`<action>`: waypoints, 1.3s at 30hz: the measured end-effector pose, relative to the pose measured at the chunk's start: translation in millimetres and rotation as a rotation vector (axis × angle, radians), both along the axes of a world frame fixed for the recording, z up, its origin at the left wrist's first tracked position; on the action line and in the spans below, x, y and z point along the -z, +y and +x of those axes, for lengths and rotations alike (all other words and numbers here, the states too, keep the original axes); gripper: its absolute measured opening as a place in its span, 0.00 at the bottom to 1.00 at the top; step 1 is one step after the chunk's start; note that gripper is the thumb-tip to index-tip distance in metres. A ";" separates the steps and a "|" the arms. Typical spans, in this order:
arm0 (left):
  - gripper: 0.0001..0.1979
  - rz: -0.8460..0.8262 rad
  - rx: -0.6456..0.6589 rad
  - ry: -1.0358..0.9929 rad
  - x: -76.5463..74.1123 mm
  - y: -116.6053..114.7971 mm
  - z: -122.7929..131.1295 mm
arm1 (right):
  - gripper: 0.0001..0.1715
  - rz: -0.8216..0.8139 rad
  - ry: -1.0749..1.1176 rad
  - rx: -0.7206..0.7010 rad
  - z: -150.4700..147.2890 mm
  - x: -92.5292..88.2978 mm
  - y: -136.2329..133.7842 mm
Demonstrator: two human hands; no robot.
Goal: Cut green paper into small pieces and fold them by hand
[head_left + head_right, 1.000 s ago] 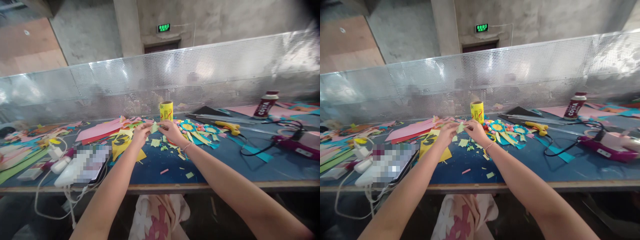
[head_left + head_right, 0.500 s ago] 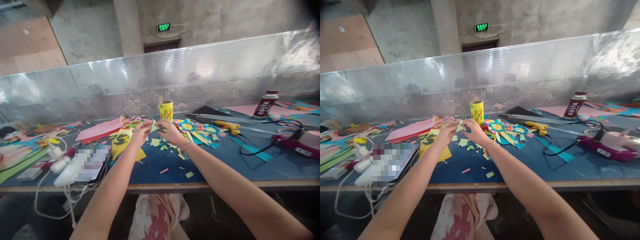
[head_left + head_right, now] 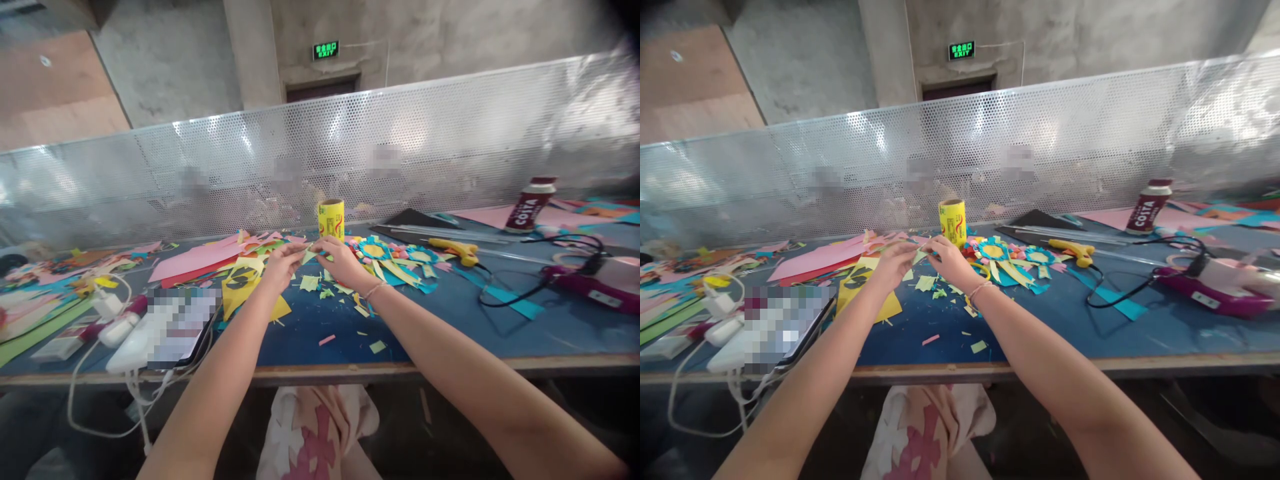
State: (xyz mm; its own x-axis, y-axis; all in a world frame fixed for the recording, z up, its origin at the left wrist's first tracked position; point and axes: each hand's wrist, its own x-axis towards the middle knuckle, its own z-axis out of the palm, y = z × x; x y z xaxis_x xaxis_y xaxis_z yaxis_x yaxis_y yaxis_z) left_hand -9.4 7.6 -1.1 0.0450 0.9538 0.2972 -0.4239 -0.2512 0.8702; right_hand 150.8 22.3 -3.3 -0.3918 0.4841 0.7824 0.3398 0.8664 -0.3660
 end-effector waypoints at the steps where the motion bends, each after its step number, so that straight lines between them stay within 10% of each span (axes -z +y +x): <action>1: 0.11 0.000 -0.002 -0.001 -0.1 -0.2 0.1 | 0.11 -0.005 0.000 -0.001 0.1 0.0 0.2; 39: 0.10 0.112 0.049 -0.010 -3.9 -5.1 4.8 | 0.08 -0.416 0.394 -0.148 -3.0 -4.4 -0.1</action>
